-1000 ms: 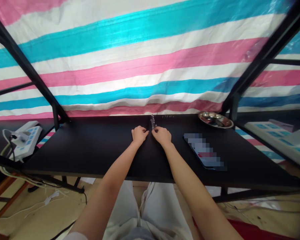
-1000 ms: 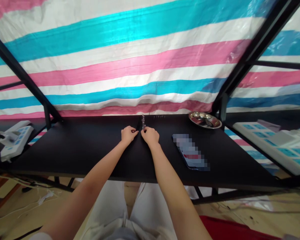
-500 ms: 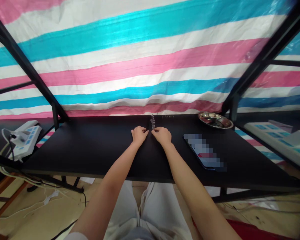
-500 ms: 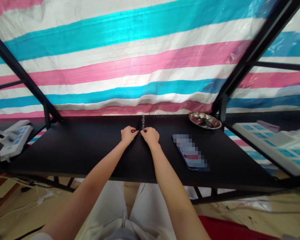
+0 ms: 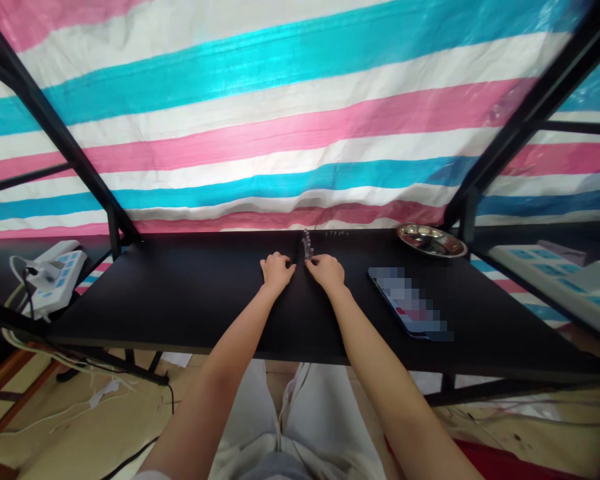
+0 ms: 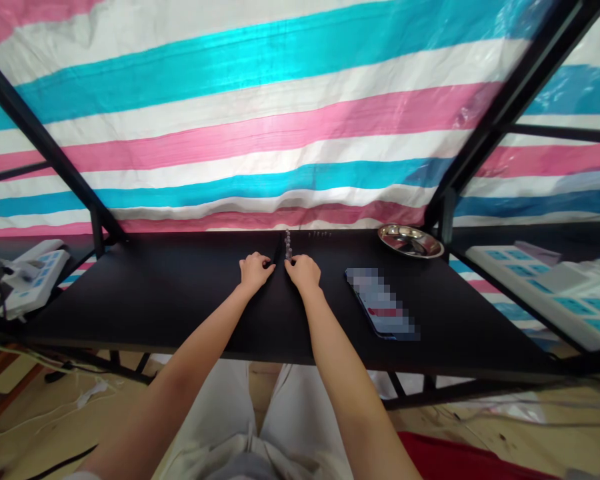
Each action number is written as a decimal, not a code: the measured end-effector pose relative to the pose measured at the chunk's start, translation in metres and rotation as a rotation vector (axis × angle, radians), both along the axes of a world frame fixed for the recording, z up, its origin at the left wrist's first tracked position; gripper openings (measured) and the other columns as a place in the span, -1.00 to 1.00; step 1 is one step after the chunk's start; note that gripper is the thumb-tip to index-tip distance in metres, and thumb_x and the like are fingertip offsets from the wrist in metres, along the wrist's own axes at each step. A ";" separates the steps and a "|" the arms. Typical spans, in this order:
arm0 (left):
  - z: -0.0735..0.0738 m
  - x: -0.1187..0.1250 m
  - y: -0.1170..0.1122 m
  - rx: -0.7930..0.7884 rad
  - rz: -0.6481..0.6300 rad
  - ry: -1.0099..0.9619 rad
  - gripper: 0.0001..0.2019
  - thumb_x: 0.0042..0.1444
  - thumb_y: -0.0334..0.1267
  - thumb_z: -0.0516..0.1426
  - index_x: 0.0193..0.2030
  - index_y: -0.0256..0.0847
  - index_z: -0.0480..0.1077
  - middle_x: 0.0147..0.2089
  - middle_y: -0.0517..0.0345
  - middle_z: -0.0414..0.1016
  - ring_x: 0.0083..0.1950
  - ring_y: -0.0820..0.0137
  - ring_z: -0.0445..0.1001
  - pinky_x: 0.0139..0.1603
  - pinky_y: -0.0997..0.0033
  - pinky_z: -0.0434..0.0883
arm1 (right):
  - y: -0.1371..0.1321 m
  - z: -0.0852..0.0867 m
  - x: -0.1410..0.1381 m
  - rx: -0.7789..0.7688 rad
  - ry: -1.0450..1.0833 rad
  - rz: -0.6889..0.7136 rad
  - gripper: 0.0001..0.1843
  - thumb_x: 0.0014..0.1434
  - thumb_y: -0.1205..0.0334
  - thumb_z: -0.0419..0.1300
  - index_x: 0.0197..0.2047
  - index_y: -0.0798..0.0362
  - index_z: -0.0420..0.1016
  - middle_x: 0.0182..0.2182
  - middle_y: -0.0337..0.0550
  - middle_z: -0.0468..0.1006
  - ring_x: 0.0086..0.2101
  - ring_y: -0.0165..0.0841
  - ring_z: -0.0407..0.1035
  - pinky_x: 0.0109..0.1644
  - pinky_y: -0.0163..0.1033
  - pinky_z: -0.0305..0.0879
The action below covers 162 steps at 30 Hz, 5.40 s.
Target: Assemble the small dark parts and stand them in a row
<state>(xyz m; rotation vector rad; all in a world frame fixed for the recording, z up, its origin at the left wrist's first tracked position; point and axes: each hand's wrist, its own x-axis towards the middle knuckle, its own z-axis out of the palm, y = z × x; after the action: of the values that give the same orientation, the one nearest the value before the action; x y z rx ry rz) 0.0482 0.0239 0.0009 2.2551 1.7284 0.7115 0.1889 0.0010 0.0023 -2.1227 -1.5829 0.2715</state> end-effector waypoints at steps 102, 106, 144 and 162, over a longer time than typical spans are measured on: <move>-0.004 -0.016 -0.019 0.342 -0.294 -0.425 -0.67 0.13 -0.40 -0.05 -0.01 -0.15 0.38 -0.15 0.07 0.41 -0.11 0.44 0.39 -0.06 0.41 0.36 | -0.011 0.000 -0.017 0.138 -0.105 0.240 -0.85 0.11 0.16 0.04 -0.32 0.02 0.36 -0.45 -0.21 0.47 -0.43 -0.39 0.33 -0.43 -0.34 0.03; -0.004 -0.017 -0.018 0.348 -0.287 -0.485 -0.69 0.16 -0.39 -0.07 -0.03 -0.17 0.37 -0.16 0.06 0.42 -0.12 0.44 0.40 -0.10 0.42 0.37 | -0.012 0.000 -0.017 0.224 -0.060 0.275 -0.84 0.11 0.15 0.03 -0.33 0.02 0.37 -0.50 -0.24 0.44 -0.45 -0.40 0.31 -0.42 -0.35 0.05; -0.002 -0.019 -0.017 0.248 -0.222 -0.502 -0.84 0.18 -0.19 -0.07 -0.26 -0.20 0.24 -0.34 0.15 0.35 -0.35 0.49 0.34 -0.27 0.48 0.29 | -0.009 -0.008 -0.015 0.453 -0.022 0.364 -0.72 0.10 0.23 0.07 -0.11 0.08 0.42 -0.47 -0.16 0.48 -0.42 -0.35 0.33 -0.32 -0.28 0.22; -0.007 -0.014 -0.009 0.072 -0.206 -0.821 -0.83 -0.06 -0.17 0.15 -0.48 -0.25 0.36 -0.38 0.17 0.35 -0.45 0.55 0.28 -0.40 0.50 0.26 | -0.004 -0.015 -0.027 0.573 0.027 0.407 -0.74 0.14 0.21 0.02 -0.17 0.10 0.44 -0.46 -0.11 0.51 -0.44 -0.32 0.36 -0.25 -0.21 0.22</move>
<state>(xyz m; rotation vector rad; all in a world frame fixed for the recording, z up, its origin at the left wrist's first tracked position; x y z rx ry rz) 0.0339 0.0146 -0.0056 1.7376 1.0668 1.4009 0.1624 -0.0032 -0.0126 -1.3583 -1.8010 -0.0289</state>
